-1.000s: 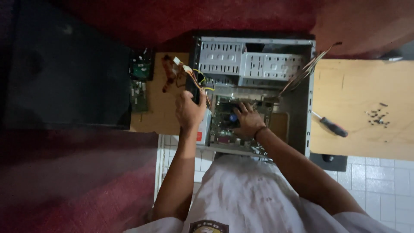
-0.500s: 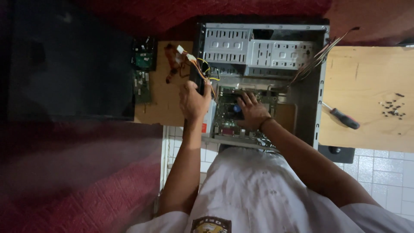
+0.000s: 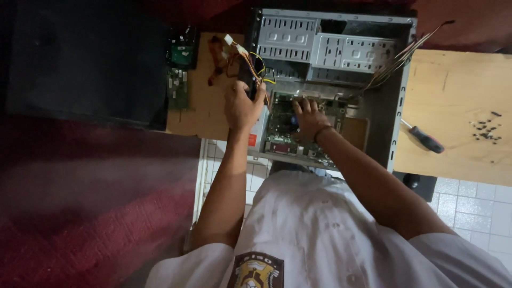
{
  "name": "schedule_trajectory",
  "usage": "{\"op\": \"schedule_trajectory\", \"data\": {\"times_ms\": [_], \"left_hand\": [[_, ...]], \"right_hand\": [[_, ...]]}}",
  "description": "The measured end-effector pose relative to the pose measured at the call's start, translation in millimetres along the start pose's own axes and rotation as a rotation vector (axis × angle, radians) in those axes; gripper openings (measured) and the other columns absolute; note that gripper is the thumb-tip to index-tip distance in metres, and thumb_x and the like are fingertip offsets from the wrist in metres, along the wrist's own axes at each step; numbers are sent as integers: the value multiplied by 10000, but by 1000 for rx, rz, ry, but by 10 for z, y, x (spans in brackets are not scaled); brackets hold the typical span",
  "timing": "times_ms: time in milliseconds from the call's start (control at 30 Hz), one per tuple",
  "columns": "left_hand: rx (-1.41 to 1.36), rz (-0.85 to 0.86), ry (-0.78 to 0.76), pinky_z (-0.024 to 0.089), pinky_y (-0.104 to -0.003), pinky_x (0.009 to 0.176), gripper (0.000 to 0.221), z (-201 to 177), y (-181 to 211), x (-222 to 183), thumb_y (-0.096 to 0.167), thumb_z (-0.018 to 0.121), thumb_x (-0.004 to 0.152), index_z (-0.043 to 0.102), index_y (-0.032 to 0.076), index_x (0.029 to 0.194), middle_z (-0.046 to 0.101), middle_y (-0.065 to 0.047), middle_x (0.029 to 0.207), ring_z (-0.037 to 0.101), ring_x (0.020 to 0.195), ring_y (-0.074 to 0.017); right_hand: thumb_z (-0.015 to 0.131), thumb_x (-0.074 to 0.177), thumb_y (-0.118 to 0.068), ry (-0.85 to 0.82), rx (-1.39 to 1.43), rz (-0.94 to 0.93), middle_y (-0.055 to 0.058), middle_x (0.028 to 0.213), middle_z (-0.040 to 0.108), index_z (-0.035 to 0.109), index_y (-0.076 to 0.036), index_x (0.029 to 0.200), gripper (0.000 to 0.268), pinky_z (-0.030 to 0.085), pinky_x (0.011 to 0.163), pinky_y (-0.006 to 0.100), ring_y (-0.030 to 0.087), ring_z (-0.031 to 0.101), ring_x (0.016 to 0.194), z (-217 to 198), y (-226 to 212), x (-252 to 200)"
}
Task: Installing a motherboard into a computer case and securing it with screws using a screwdriver.
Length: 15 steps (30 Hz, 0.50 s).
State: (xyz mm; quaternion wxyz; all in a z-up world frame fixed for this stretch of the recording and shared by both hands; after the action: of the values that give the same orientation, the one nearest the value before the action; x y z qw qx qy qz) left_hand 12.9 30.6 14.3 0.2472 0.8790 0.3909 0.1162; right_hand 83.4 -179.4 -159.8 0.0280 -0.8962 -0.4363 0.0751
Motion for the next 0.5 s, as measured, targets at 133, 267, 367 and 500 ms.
{"op": "schedule_trajectory", "data": {"times_ms": [133, 267, 367, 500], "left_hand": [[-29, 14, -89, 594, -498, 766, 541, -31, 13, -4, 703, 626, 846, 569, 197, 1030, 658, -128, 1021, 690, 1013, -379], [-70, 85, -88, 596, -494, 770, 529, 17, -86, -9, 691, 655, 840, 565, 189, 983, 643, -139, 991, 691, 997, -389], [-142, 146, -104, 580, -535, 805, 562, 93, -228, 66, 667, 723, 793, 563, 177, 1019, 668, -181, 1025, 685, 1014, -449], [-252, 24, -394, 536, -508, 963, 532, -234, -182, -39, 602, 704, 841, 479, 244, 1164, 672, -194, 1230, 641, 1196, -439]], "right_hand": [[860, 567, -594, -140, 99, 65, 205, 1462, 450, 321, -126, 1577, 1237, 517, 977, 630, 436, 432, 1379, -498, -80, -48], [793, 573, -689, -185, 115, 70, 186, 1527, 433, 294, -165, 1611, 1266, 455, 1066, 629, 419, 403, 1423, -463, -41, -66], [786, 562, -699, -155, 86, 57, 187, 1526, 455, 352, -146, 1598, 1252, 464, 1053, 635, 416, 439, 1400, -565, -74, -88], [801, 575, -673, -164, 135, 59, 193, 1538, 432, 281, -131, 1630, 1295, 466, 1056, 633, 432, 392, 1433, -537, -71, -106]]}}
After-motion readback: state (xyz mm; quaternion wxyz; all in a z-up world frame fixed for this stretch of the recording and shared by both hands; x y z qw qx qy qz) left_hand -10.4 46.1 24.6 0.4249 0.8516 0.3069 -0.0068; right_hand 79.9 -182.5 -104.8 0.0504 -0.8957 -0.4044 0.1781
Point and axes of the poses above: each hand's wrist, its own x-axis towards the middle knuckle, its own z-axis out of the palm, y = z × x, the point moved 3 cm from there along x, towards the middle knuckle
